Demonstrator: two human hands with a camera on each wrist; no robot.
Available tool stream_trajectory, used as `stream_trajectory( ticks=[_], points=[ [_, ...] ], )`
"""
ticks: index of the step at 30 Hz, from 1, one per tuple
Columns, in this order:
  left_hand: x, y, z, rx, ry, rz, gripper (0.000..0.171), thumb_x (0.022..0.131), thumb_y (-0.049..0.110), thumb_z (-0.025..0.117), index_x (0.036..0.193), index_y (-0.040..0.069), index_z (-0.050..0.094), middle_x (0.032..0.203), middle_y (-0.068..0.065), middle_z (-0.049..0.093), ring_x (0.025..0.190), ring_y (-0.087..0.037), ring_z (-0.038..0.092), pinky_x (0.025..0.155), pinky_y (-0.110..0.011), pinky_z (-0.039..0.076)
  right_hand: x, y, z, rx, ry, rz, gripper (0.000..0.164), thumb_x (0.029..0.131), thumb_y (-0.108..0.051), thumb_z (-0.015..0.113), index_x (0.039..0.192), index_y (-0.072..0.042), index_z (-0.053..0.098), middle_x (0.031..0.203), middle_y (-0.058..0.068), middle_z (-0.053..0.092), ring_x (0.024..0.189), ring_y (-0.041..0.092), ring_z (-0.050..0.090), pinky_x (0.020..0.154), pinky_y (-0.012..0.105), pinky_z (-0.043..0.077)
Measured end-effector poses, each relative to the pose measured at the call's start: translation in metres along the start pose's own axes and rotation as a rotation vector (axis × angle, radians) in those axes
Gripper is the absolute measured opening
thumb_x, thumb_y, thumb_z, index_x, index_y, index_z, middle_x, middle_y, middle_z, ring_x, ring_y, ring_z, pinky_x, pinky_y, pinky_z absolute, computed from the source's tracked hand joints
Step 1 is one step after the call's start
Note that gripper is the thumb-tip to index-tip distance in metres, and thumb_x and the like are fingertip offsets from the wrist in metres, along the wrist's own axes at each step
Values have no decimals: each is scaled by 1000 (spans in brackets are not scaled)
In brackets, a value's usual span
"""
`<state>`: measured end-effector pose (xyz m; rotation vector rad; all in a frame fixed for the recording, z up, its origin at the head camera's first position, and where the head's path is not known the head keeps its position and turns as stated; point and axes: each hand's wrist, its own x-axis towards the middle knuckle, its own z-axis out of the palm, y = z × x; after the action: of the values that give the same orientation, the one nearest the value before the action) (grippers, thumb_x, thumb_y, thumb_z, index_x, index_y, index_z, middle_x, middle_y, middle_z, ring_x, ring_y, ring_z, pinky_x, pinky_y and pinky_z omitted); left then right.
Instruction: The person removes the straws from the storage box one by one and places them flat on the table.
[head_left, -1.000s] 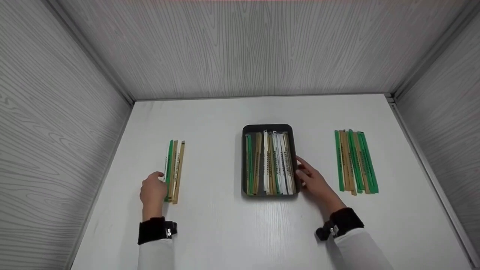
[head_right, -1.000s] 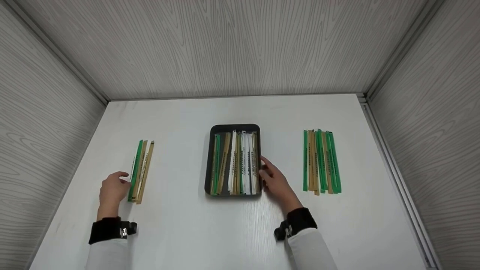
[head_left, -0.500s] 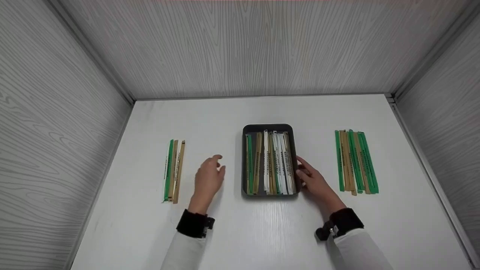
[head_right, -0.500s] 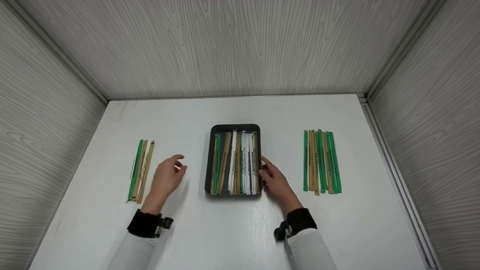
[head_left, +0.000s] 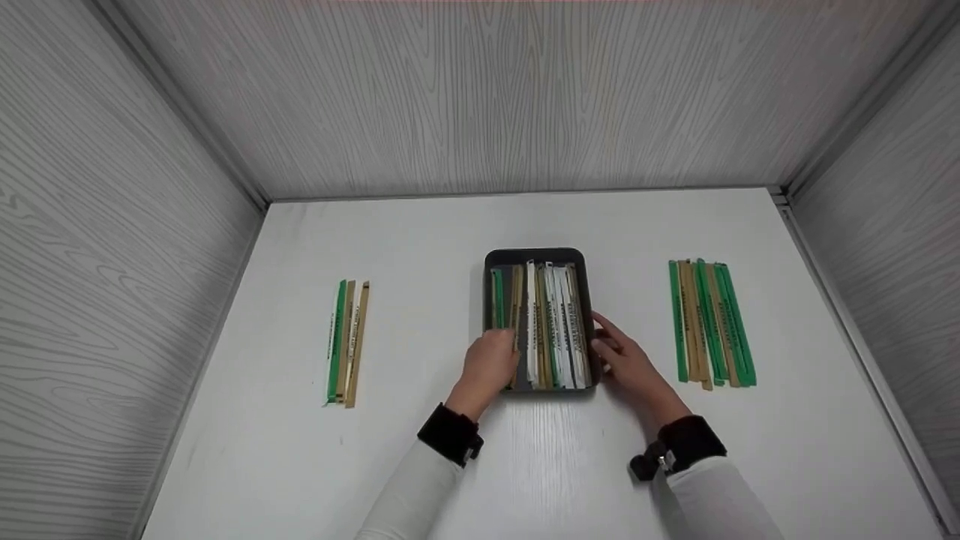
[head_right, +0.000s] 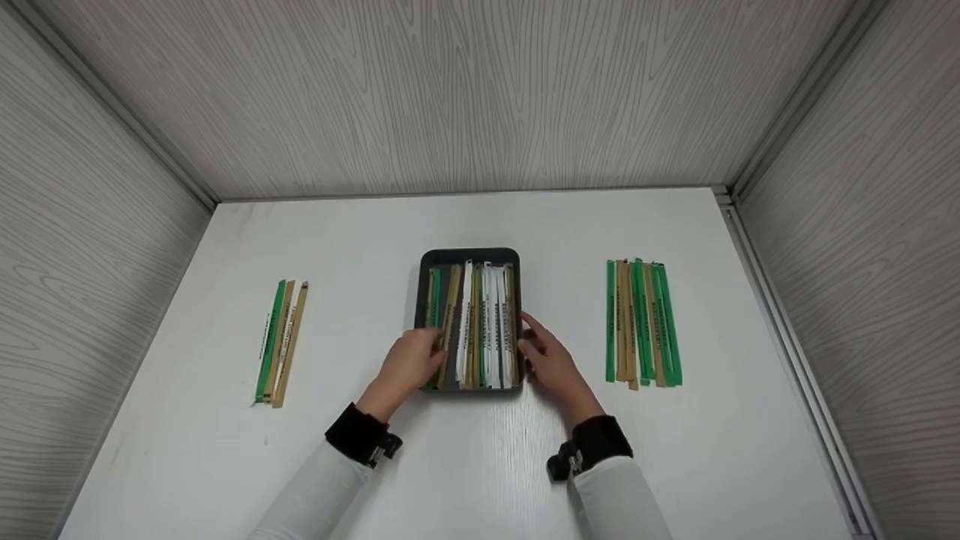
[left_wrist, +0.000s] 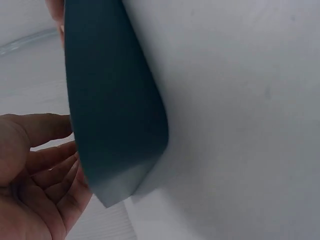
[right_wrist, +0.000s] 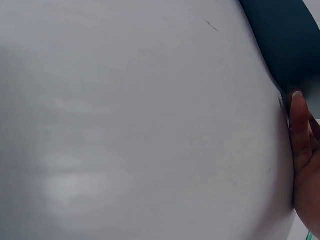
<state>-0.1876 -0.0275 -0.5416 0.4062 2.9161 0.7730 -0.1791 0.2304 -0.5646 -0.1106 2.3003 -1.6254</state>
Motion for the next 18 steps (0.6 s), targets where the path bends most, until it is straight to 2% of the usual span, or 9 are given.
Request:
stream_trajectory(
  ticks=[4,8,15,18],
  points=[
    [4,3,9,58,-24,10,5,89,6,69,89,2,67,78,-9,64,63,-19,62,48,-30,49,-7,-13,0,-23,-5,-17,55,106,-17,45,156,-9,24,139,27,44,94,33,57,70,36,49],
    [5,5,14,87,-20,6,8,88,7,70,93,1,68,82,-10,65,65,-20,63,48,-32,49,-5,-11,0,-16,-13,-12,55,106,-17,44,156,-9,23,139,27,44,95,34,57,70,37,50],
    [6,7,21,127,-12,-10,14,82,11,76,91,2,68,82,-8,63,66,-23,62,50,-36,50,11,23,-1,0,9,5,56,106,-25,46,157,-20,24,143,24,42,94,31,57,70,38,50],
    [6,7,22,113,1,-15,14,80,10,76,89,3,68,81,-8,63,66,-23,63,50,-37,50,12,28,0,-10,23,0,56,105,-29,47,157,-24,26,142,21,43,92,28,57,69,36,50]
  ],
)
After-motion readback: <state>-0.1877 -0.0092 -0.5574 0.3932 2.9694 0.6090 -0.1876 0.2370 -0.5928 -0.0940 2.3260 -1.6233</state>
